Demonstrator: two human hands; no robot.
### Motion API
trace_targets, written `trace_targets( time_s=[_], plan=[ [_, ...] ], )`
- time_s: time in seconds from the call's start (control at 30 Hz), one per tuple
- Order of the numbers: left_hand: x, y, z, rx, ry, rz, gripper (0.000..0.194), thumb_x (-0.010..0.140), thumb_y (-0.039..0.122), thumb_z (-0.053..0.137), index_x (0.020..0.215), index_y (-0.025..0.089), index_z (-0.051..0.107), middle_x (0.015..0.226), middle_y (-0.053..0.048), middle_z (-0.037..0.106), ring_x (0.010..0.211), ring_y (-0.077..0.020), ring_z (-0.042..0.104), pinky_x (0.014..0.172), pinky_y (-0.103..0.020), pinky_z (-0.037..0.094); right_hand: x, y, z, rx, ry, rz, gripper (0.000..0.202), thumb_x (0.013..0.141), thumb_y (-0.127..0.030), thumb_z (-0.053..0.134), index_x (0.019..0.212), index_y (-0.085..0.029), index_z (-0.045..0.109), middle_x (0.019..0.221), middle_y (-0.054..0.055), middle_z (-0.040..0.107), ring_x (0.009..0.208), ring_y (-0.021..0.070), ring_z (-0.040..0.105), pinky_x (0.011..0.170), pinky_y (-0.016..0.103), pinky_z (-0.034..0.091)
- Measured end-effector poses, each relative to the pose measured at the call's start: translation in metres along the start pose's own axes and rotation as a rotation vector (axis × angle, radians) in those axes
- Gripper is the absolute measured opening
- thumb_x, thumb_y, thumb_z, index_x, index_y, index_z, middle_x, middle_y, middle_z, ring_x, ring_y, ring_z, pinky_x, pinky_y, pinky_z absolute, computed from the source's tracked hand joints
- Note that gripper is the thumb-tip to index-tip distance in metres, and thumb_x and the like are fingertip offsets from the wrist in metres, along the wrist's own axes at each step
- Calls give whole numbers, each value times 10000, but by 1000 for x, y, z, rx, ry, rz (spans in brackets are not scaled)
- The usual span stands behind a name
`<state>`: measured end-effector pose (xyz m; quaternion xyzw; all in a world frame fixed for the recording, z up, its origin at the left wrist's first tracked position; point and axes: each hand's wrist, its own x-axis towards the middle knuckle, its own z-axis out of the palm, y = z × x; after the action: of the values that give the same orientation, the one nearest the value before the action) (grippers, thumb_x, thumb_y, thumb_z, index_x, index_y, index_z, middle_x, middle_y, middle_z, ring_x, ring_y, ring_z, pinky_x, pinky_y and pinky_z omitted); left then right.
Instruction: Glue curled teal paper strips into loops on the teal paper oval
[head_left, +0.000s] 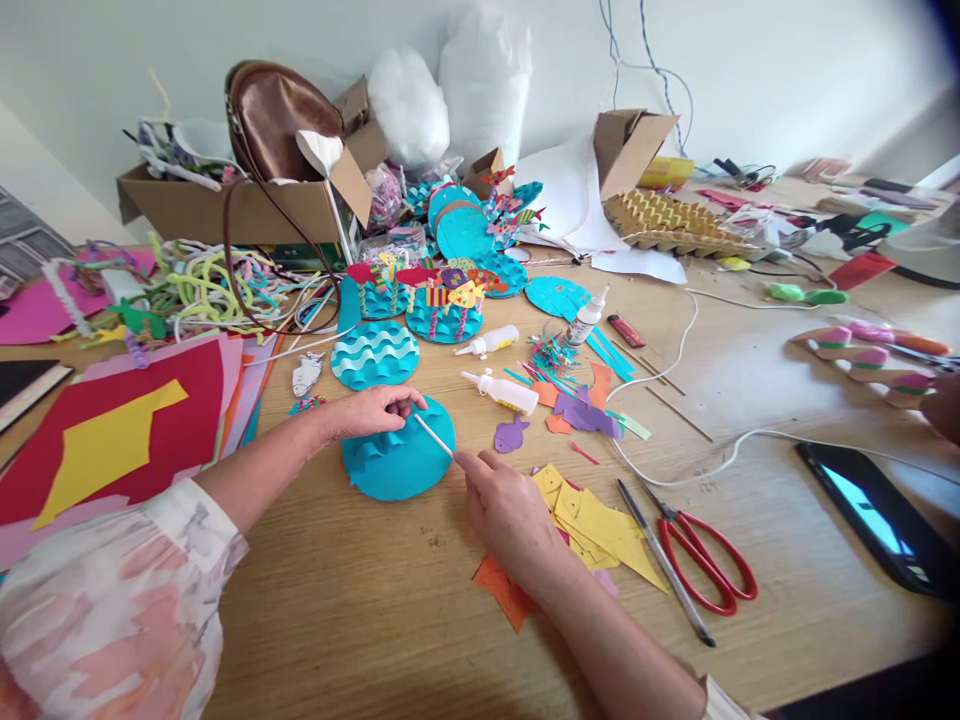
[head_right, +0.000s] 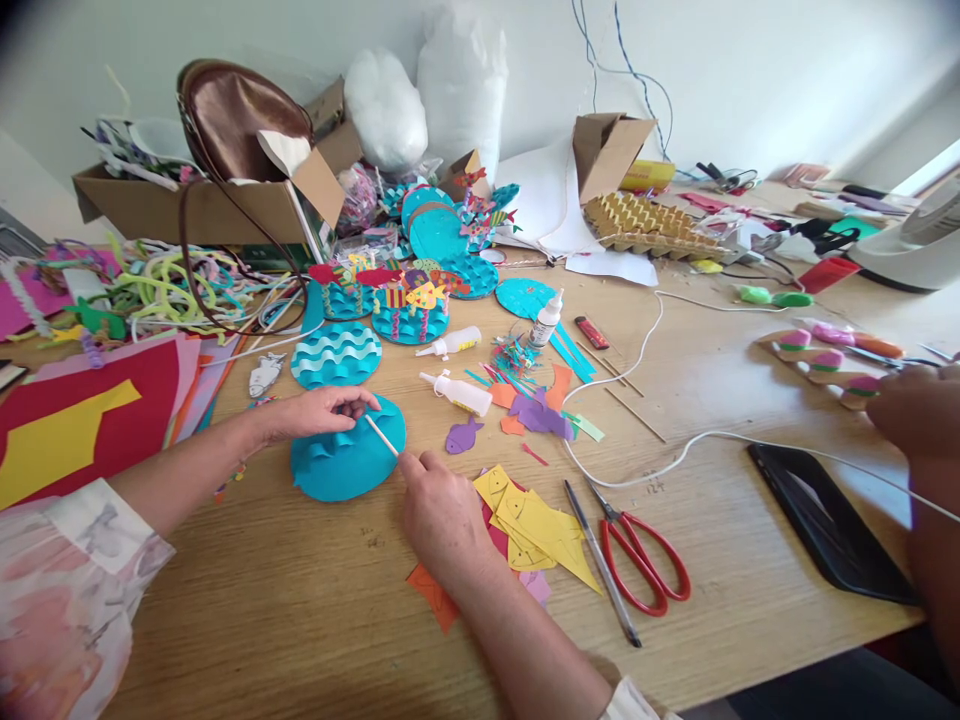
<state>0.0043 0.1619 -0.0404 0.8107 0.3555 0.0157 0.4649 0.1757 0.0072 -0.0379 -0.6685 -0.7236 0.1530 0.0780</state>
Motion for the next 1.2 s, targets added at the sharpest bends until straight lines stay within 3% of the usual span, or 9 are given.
trace_targets(
  time_s=[0.47, 0.93, 1.2],
  plan=[
    [-1, -1, -1, 43, 0, 20, 370, 616, 157, 445, 965, 156, 567, 737, 3, 485, 684, -129, 471, 590, -223, 373, 2, 2, 3, 3, -46, -7, 374, 824, -91, 346, 1117, -228, 533, 864, 43, 606, 724, 151, 601, 552, 226, 341],
    [1, -8, -1, 4, -20, 69, 397, 608, 152, 465, 995, 177, 549, 718, 27, 442, 671, -117, 446, 598, -222, 360, -1, 3, -4, 55, 35, -9, 335, 852, -122, 343, 1098, -208, 553, 866, 48, 615, 759, 141, 596, 606, 215, 371],
    [0, -6, 1, -21, -16, 51, 381, 627, 157, 475, 1001, 177, 543, 705, 25, 449, 651, -116, 447, 577, -224, 357, -1, 2, -3, 39, 15, -24, 336, 864, -133, 332, 1103, -219, 551, 857, 45, 612, 747, 140, 597, 595, 215, 367]
  ],
)
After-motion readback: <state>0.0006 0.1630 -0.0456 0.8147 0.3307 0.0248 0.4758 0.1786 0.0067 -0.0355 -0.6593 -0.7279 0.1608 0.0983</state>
